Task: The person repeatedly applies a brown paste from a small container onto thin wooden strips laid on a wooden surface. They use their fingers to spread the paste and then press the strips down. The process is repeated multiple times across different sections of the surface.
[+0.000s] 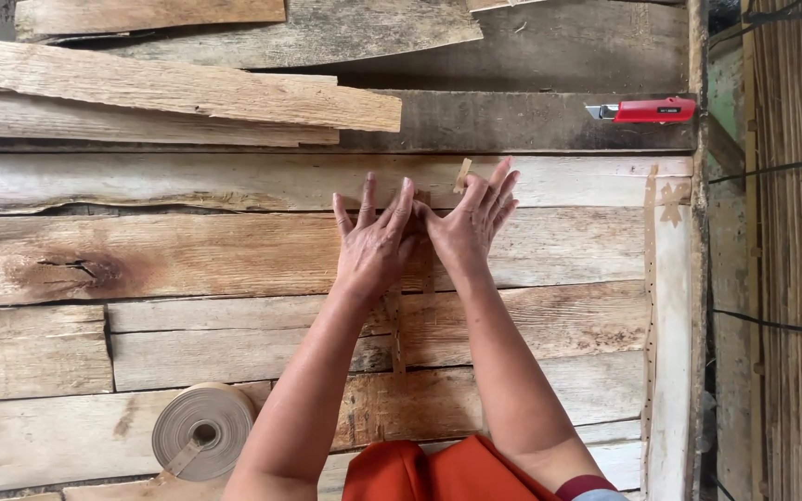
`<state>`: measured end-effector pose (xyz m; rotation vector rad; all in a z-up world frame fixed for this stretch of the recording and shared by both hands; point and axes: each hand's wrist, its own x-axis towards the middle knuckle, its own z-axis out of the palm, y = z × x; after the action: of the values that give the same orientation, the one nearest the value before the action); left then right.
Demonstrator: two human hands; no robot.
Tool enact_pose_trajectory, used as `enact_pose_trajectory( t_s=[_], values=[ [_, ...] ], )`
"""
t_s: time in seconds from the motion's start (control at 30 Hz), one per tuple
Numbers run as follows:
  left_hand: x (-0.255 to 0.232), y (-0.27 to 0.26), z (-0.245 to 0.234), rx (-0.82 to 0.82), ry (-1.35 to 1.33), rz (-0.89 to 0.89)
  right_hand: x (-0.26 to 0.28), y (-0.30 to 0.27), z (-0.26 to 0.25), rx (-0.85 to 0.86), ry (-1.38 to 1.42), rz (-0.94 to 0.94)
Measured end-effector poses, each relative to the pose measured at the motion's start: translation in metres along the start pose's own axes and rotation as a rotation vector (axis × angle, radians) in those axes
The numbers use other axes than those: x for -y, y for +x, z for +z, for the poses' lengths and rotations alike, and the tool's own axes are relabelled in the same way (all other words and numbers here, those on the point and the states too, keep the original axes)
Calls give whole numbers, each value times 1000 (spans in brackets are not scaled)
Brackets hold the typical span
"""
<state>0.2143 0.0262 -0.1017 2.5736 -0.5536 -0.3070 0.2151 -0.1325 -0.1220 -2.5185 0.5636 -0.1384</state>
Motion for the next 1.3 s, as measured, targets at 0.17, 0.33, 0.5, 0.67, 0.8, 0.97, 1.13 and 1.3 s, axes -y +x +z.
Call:
enact_pose_trajectory(
  t_s=[0.17, 0.33, 0.5, 0.67, 0.8, 0.97, 1.13, 1.3],
  values=[
    [2, 0, 0, -4, 25, -7, 6, 8, 4, -40, -24, 3],
    [2, 0, -2, -24, 13, 5, 5, 18, 9, -87, -6, 22],
    [1, -3, -5, 15, -9, 7, 3, -5, -16, 15, 53, -133],
    [-6, -3, -13, 7, -28, -17, -12, -14, -9, 51, -61, -165],
    [-10, -5, -9, -24, 18, -29, -19, -30, -7, 23, -62, -206],
    [9, 2, 12, -114, -83, 6, -12, -32, -35, -35, 78, -298],
    [-25, -29, 13, -435, -241, 31, -12, -80, -86, 56, 744, -10],
    [-124, -142, -22, -312, -1407, -286, -7, -170, -125, 251, 725, -60]
  ],
)
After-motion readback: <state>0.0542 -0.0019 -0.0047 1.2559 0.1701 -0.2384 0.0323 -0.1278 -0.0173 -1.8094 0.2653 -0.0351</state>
